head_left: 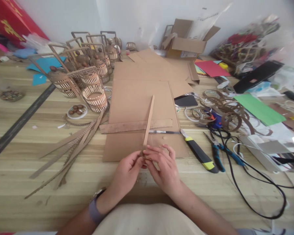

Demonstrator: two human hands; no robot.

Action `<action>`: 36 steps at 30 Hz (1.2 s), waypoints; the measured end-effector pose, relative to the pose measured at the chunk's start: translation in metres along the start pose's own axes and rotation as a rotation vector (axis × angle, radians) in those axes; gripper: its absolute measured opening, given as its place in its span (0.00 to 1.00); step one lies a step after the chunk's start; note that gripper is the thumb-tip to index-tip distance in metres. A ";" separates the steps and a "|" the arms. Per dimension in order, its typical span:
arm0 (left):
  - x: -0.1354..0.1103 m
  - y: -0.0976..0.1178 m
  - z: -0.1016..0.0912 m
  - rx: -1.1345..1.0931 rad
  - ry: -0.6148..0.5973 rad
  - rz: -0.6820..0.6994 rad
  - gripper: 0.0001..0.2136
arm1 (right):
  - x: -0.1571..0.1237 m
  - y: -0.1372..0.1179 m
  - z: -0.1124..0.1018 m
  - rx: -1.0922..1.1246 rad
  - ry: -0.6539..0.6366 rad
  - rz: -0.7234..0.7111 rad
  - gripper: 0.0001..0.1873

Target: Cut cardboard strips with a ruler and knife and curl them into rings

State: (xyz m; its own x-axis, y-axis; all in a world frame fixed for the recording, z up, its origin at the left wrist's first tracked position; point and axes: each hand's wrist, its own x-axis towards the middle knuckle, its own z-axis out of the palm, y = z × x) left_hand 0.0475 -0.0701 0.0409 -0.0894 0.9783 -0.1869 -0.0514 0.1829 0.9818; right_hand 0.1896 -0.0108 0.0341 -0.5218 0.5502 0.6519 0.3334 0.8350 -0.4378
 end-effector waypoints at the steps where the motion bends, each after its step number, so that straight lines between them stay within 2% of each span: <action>1: 0.000 0.000 0.000 0.007 0.010 0.004 0.16 | 0.000 0.000 0.000 -0.018 0.002 0.009 0.06; 7: -0.001 -0.002 0.001 0.053 0.025 -0.010 0.15 | 0.001 -0.003 0.001 -0.066 0.012 -0.001 0.08; 15: -0.004 -0.002 0.000 0.093 0.017 0.037 0.16 | 0.004 -0.006 0.000 -0.096 0.033 -0.052 0.09; 23: -0.004 -0.007 0.002 0.035 -0.009 0.024 0.15 | 0.001 0.000 -0.001 -0.041 0.075 0.037 0.08; 28: -0.002 -0.005 0.002 0.004 -0.021 0.025 0.16 | 0.000 0.000 0.001 -0.030 0.050 0.010 0.08; 36: -0.005 -0.005 0.000 0.111 -0.018 0.058 0.18 | 0.000 0.002 0.001 -0.018 0.020 0.007 0.07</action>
State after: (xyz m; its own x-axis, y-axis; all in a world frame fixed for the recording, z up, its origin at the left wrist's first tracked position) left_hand 0.0487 -0.0758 0.0372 -0.0709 0.9890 -0.1301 0.0638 0.1346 0.9888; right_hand 0.1893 -0.0096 0.0327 -0.5035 0.5558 0.6615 0.3512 0.8312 -0.4311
